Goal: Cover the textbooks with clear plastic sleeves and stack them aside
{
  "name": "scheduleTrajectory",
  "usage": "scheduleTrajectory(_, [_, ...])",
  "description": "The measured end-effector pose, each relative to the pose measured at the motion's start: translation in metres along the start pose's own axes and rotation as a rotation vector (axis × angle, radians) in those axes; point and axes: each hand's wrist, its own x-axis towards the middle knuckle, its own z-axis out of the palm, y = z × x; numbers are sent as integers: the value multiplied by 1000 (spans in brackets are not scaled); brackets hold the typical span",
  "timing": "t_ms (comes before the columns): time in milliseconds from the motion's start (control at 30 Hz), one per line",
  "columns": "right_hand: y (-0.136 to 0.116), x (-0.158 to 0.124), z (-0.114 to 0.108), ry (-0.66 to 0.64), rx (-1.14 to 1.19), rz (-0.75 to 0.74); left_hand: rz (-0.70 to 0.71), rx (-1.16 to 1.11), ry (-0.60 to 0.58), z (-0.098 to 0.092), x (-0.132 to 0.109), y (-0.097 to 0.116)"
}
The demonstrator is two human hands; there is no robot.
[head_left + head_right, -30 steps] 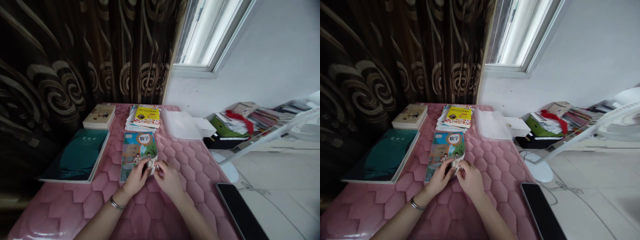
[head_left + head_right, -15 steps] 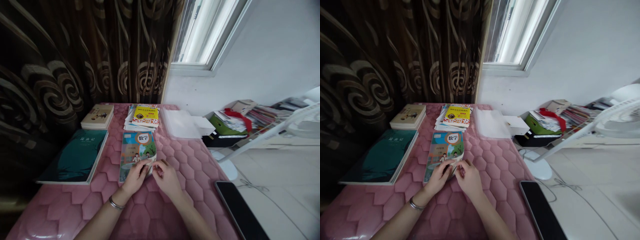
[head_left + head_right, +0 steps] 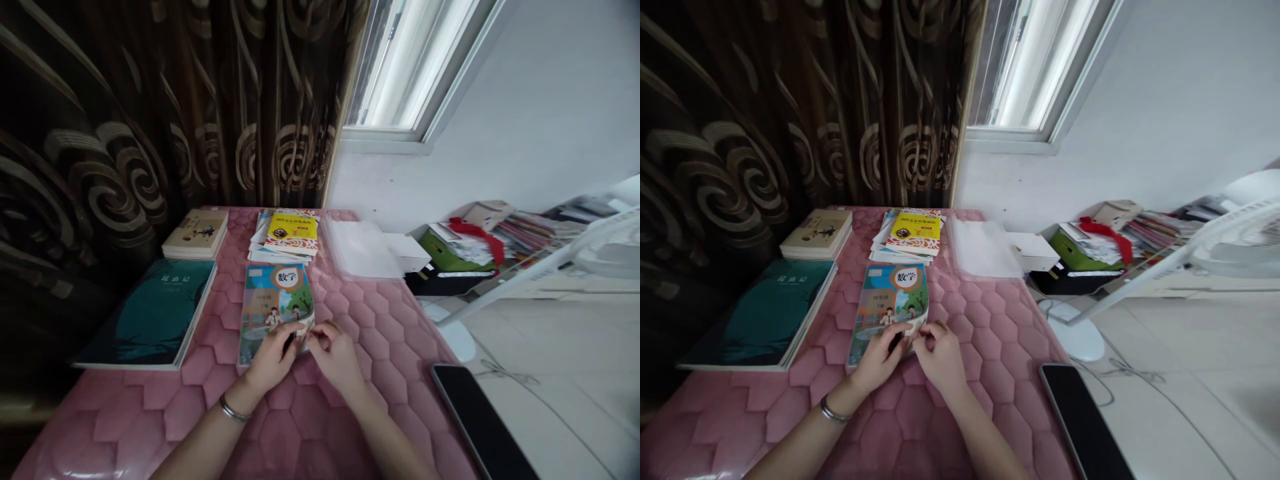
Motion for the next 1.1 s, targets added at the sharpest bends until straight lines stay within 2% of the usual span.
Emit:
scheduleTrajectory(500, [4,0,0,-48,75,82,99,60,5,1,1,2])
scheduleTrajectory(867, [4,1,-8,-102,171,161,124,153,84,7,-1,-1])
scheduleTrajectory(1100, [4,2,-14,-154,153,155,160,329,66,8,-3,-2])
